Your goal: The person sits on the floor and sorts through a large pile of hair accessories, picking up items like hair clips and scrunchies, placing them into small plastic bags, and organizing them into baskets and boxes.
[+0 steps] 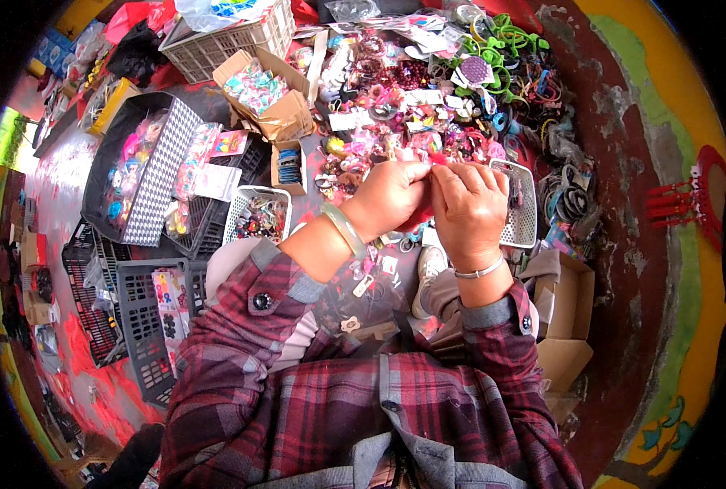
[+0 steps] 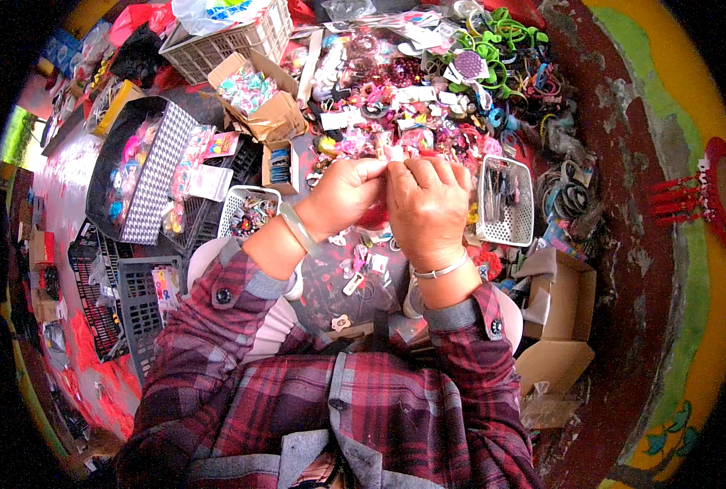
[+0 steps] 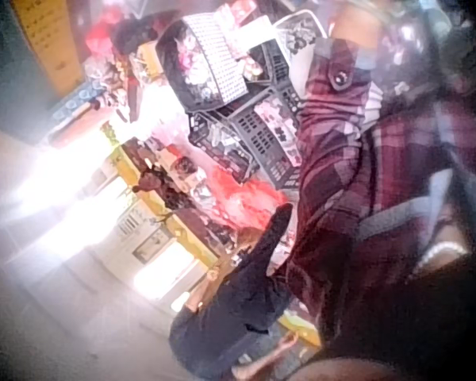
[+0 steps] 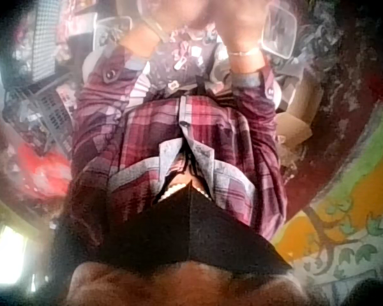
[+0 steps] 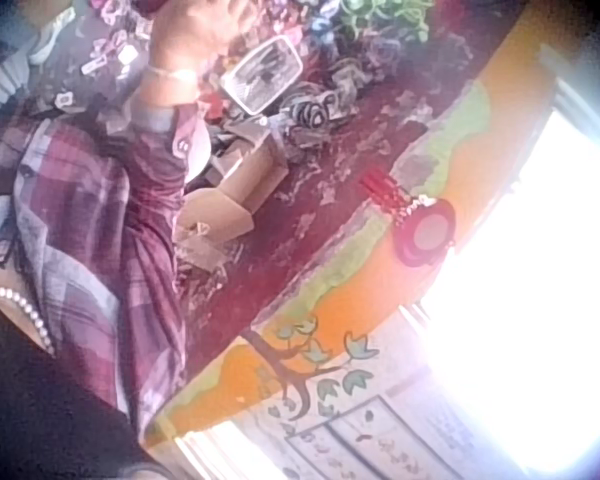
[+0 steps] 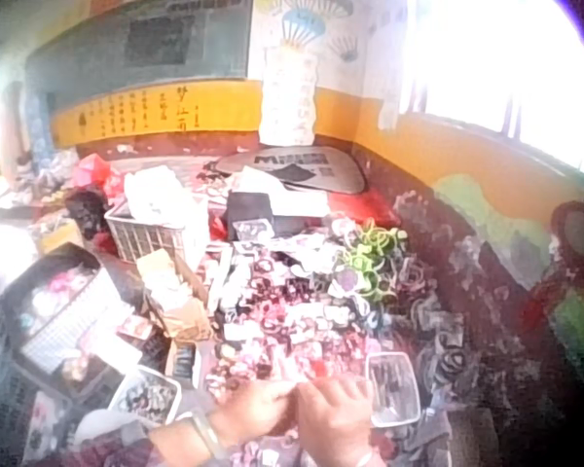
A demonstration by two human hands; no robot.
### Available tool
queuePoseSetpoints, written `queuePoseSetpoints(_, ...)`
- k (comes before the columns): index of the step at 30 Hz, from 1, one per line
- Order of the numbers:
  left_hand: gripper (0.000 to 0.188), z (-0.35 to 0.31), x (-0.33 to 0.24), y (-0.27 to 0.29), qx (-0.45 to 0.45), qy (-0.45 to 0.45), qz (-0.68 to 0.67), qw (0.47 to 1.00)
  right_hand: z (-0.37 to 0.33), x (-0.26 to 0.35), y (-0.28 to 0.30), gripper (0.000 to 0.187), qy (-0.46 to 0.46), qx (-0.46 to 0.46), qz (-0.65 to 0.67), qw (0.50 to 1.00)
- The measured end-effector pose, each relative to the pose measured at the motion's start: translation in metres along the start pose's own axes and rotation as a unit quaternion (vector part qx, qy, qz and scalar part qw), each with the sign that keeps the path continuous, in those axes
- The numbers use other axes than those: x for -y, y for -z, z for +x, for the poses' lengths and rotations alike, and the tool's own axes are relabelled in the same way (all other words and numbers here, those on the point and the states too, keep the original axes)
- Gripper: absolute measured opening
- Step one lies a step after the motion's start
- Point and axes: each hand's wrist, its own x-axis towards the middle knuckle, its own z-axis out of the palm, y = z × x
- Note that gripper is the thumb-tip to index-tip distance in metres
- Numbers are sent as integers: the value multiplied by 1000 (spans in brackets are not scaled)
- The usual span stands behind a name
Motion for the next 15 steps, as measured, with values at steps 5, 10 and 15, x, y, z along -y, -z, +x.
queuePoseSetpoints(5, 20, -1, -15, 1, -6, -44, 93, 995, -1, -2, -3, 9, -15, 1, -2, 1000)
queuePoseSetpoints(10, 21, -2, -3, -1, -16, -4, 15, 1000, -2, -12, -9, 12, -77, -56, 95, 991)
queuePoseSetpoints(15, 21, 2, -12, 10, -8, 42, -127, 991, -4, -33, 2, 5, -411, -138, 505, 746)
